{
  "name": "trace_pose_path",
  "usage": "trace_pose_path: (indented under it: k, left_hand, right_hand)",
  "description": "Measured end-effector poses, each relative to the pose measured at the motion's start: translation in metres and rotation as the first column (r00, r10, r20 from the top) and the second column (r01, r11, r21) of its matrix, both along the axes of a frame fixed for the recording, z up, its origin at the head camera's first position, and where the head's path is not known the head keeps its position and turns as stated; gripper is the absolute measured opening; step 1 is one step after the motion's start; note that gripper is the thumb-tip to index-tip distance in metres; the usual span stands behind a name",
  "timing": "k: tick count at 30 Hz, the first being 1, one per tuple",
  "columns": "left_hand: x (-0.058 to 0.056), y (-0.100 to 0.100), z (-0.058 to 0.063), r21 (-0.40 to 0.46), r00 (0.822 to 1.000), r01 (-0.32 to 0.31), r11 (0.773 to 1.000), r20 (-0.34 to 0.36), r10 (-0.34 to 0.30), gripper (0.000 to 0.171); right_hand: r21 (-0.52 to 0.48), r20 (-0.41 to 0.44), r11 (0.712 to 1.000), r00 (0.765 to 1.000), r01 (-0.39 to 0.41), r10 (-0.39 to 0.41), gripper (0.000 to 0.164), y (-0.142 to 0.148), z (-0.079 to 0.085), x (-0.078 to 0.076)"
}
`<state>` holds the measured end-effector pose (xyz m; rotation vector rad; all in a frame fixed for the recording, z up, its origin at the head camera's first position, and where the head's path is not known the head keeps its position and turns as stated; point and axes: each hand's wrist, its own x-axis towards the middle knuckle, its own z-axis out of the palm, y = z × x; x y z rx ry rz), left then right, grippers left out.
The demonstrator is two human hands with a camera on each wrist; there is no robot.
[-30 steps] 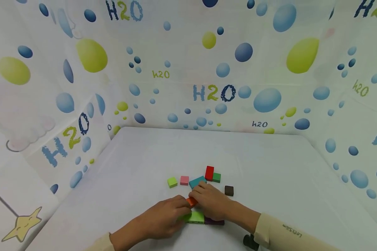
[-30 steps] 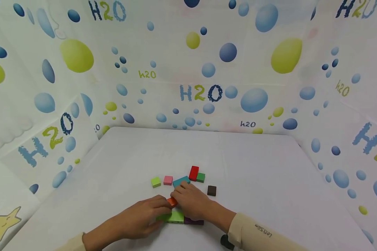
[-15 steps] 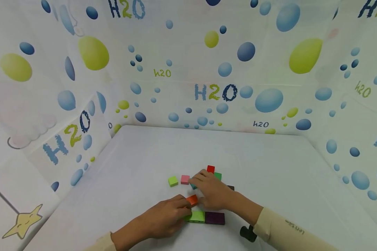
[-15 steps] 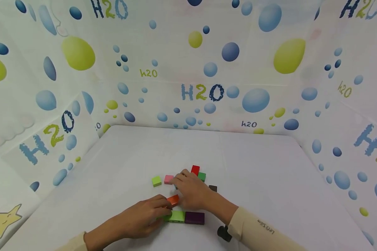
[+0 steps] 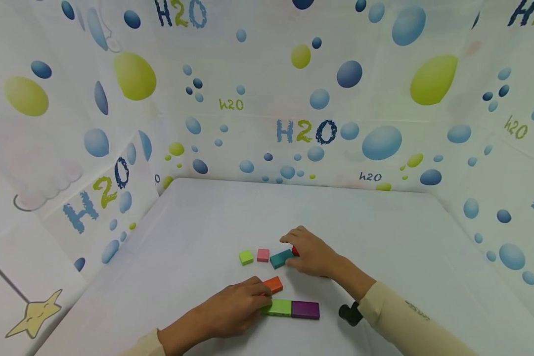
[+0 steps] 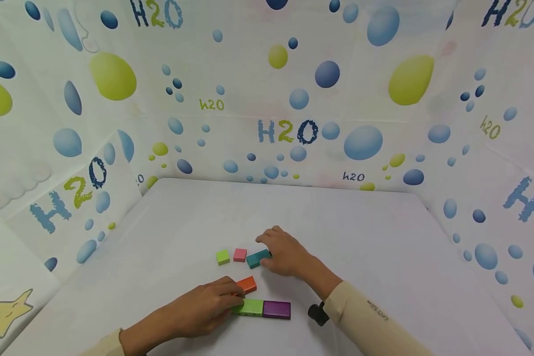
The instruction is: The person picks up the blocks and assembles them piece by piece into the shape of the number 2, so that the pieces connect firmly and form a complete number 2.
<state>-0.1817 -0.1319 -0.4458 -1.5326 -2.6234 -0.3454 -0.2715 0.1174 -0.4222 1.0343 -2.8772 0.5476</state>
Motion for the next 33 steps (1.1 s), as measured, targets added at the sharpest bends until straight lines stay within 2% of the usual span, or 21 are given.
trace_pose_path:
  k: [7, 15, 22, 27, 33]
  left_hand:
    - [-0.001, 0.000, 0.002, -0.018, 1.000, -0.002, 1.000, 0.024, 0.002, 0.025]
    - [-0.002, 0.000, 0.002, -0.015, 1.000, -0.005, 1.000, 0.028, 0.006, 0.026]
    - [-0.001, 0.001, 0.001, -0.014, 0.999, -0.015, 1.000, 0.030, 0.016, 0.023]
    - [0.000, 0.001, 0.000, -0.018, 1.000, -0.011, 1.000, 0.023, 0.012, 0.024]
    - [0.000, 0.000, 0.000, -0.016, 1.000, -0.011, 1.000, 0.012, 0.011, 0.023]
  right_hand:
    - [-0.013, 0.059, 0.998, 0.997, 0.057, -0.057, 0.046, 0.008, -0.003, -0.010]
    - [0.006, 0.097, 0.998, 0.993, 0.063, -0.063, 0.044, 0.010, -0.004, -0.015]
    - [0.053, 0.112, 0.997, 0.992, 0.058, -0.063, 0.045, 0.010, -0.015, -0.019]
    - [0.061, 0.117, 0.997, 0.992, 0.036, -0.043, 0.042, 0.011, -0.023, -0.019]
    - [0.046, 0.062, 0.999, 0.998, -0.016, 0.013, 0.039, 0.009, -0.024, -0.017]
